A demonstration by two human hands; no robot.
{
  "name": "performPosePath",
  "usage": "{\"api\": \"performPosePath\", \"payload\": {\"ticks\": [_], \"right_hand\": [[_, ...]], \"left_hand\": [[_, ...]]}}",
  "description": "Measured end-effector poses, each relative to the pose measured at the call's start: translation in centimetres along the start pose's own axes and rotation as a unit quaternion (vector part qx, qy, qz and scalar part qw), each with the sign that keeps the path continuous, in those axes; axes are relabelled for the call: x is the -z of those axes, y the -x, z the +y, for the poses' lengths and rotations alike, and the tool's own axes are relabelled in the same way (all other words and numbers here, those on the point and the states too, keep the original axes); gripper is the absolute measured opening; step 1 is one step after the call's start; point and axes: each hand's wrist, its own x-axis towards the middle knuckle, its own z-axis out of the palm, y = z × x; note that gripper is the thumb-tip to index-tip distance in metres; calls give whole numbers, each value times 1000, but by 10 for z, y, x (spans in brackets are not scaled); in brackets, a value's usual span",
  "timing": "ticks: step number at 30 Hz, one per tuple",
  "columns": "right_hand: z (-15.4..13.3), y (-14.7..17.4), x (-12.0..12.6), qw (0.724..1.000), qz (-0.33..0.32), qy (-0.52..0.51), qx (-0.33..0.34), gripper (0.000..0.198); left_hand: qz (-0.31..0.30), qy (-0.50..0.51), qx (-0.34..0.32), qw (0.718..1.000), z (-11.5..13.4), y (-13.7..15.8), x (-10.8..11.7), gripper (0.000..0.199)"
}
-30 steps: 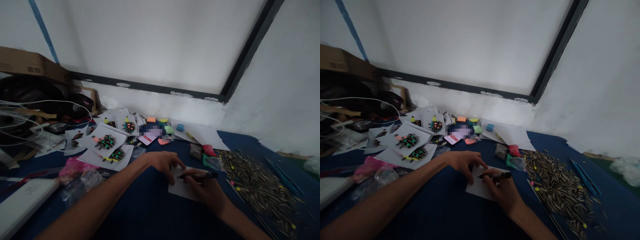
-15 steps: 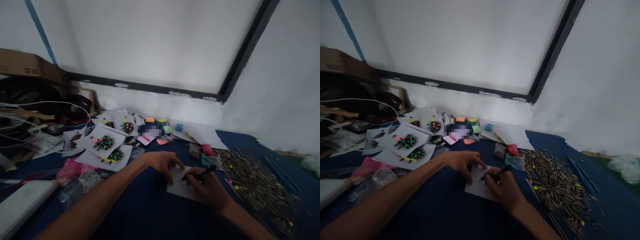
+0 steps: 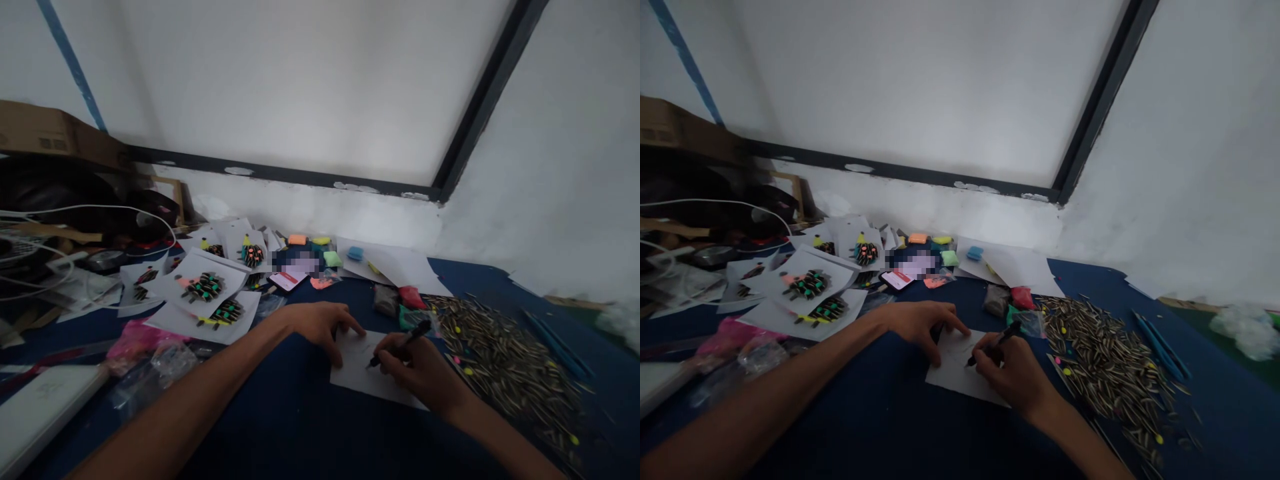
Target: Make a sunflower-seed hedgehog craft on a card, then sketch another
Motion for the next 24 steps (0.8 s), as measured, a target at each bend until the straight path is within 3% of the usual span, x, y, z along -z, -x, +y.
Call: {"api": "performPosePath", "payload": {"ticks": [12,24], "right_hand": [[10,1,9,1000,-3,-3,0,17],[24,5,22,996,-45,-50,-49,15]], "left_hand": [[-6,12,5,1000,-2,2,-1,71],[-13,6,2,1000,-1,2,0,72]]}}
